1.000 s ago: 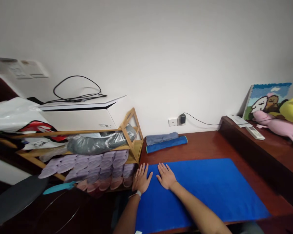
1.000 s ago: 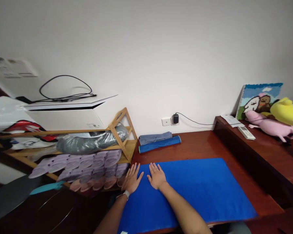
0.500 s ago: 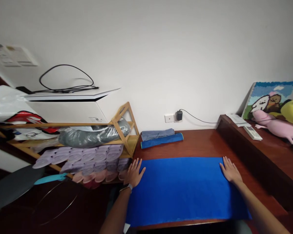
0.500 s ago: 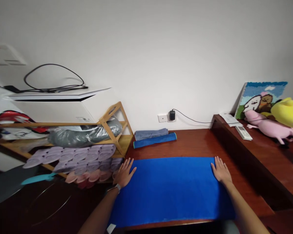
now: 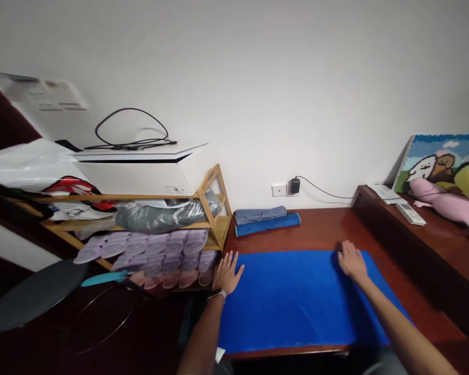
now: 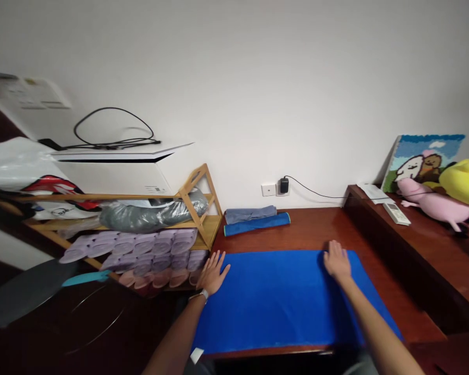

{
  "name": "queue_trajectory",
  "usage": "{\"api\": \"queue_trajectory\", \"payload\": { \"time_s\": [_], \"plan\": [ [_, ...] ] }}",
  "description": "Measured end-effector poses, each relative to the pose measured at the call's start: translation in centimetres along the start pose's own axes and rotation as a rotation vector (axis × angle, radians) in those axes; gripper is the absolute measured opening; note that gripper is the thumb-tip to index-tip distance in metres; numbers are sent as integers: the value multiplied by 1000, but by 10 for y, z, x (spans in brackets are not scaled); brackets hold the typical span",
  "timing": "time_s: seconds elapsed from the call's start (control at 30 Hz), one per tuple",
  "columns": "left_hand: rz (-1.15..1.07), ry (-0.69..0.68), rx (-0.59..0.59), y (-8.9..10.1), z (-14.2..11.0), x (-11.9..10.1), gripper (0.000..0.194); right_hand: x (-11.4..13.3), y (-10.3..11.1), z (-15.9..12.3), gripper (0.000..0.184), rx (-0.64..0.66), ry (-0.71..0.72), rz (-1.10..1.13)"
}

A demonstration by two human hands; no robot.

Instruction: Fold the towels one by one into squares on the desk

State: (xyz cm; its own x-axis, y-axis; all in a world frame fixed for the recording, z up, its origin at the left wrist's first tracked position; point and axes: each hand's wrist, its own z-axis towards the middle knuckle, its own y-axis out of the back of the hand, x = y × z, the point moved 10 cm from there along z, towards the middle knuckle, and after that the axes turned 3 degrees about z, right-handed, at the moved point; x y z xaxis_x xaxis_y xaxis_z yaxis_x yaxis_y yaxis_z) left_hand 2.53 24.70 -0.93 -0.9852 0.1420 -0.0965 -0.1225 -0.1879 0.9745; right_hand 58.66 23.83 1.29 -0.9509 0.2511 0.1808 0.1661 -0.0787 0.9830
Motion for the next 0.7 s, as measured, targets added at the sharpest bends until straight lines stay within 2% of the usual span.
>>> {"api": "queue_trajectory", "payload": {
  "time_s": [0.07,0.13,0.2,0.27,0.33,0.4,0.43,0.5,0.57,0.7],
  "plan": [
    [-7,-2,-6,-1,0,0,70,110,0,-22,74,-19,242,71],
    [-13,-2,-11,-1,-1,0,70,220,-14,-56,71,46,458,167],
    [-18,-2,-11,-1,-1,0,70,310,-33,-92,70,131,622,252],
    [-18,0,-6,-1,-1,0,70,364,-51,-117,70,211,706,292],
    [-13,0,-2,-1,-1,1,70,380,-61,-125,70,252,725,302],
    [-6,1,3,-1,-1,1,70,362,-63,-118,70,254,700,292],
    [-4,3,7,0,-1,1,71,341,-62,-110,70,246,675,280],
    [-2,8,17,-1,0,1,71,280,-57,-89,71,220,594,237],
    [0,11,22,-1,1,2,72,196,-49,-64,72,177,478,177],
    [10,14,9,-2,2,4,72,-4,-38,-22,76,116,132,23]
  ]
}}
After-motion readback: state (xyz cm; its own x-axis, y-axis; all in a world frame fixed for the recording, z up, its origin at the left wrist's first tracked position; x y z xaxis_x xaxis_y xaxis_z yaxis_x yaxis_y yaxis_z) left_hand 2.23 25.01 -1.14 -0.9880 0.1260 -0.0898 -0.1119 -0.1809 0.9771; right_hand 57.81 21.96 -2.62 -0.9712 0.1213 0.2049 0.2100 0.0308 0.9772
